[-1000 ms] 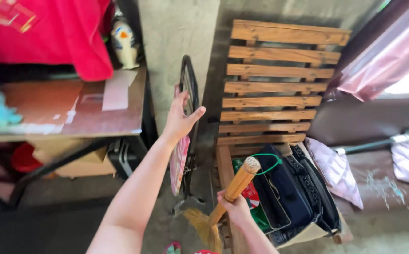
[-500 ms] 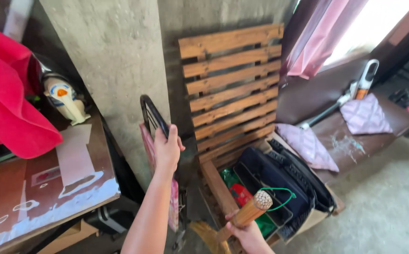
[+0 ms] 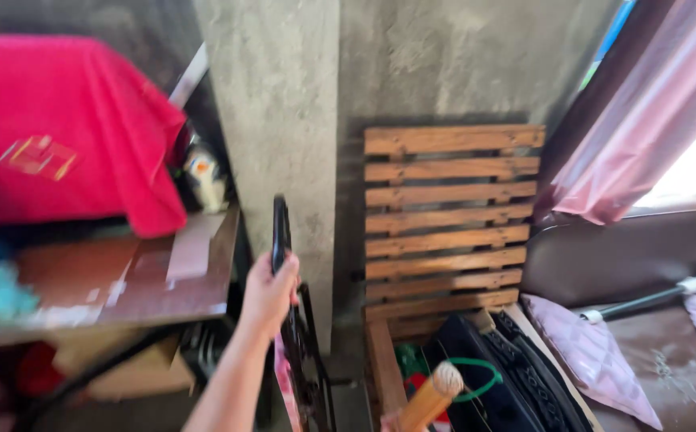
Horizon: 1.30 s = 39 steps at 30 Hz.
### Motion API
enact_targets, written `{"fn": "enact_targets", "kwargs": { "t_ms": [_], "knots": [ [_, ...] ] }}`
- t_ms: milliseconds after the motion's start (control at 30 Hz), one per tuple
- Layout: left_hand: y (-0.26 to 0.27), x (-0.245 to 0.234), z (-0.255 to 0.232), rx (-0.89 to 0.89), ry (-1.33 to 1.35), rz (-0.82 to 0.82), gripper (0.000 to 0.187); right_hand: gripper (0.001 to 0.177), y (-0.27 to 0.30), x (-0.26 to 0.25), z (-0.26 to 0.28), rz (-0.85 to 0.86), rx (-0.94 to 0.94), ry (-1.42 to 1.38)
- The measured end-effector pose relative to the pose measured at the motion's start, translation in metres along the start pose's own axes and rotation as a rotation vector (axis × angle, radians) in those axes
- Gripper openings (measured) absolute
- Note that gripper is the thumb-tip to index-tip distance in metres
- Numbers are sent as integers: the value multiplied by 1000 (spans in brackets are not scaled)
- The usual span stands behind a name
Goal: Sweeping the floor and moving various objects like a treadmill, ironing board, and suitcases to clean around them.
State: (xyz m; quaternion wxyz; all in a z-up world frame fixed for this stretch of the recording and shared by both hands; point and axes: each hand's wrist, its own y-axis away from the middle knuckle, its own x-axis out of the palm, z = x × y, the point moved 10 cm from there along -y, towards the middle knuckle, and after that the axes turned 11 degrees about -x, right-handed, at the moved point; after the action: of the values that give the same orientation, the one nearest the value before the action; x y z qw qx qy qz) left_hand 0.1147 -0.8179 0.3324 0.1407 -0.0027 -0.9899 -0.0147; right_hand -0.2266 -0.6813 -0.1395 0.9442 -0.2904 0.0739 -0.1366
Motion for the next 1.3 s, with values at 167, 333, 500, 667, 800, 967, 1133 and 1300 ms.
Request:
{"fn": "enact_targets", "kwargs": {
  "t_ms": [167, 333, 500, 667, 800, 967, 1133, 1300],
  "knots": [
    [97, -3, -42, 77, -53, -154, 13, 23, -20, -13, 56, 134, 419, -306],
    [192, -9, -67, 272, -35, -160, 10, 19, 13, -38, 144, 46, 664, -183],
    [293, -26, -80, 273, 31, -316, 9, 22, 25, -20, 161, 203, 665, -75],
    [382, -54, -100, 307, 121, -428, 11, 20, 37, 2, 190, 298, 626, -17],
    [452, -84, -119, 392, 81, -493, 10, 19, 53, 34, 234, 385, 502, -89],
    [533, -130, -130, 390, 20, -525, 11, 18, 101, 72, 292, 445, 413, -115],
    [611, -202, -129, 379, -12, -684, 12, 30, 159, 110, 322, 484, 407, -156],
    [682, -260, -122, 442, -87, -853, 12, 36, 222, 144, 364, 516, 358, -226]
  ]
}}
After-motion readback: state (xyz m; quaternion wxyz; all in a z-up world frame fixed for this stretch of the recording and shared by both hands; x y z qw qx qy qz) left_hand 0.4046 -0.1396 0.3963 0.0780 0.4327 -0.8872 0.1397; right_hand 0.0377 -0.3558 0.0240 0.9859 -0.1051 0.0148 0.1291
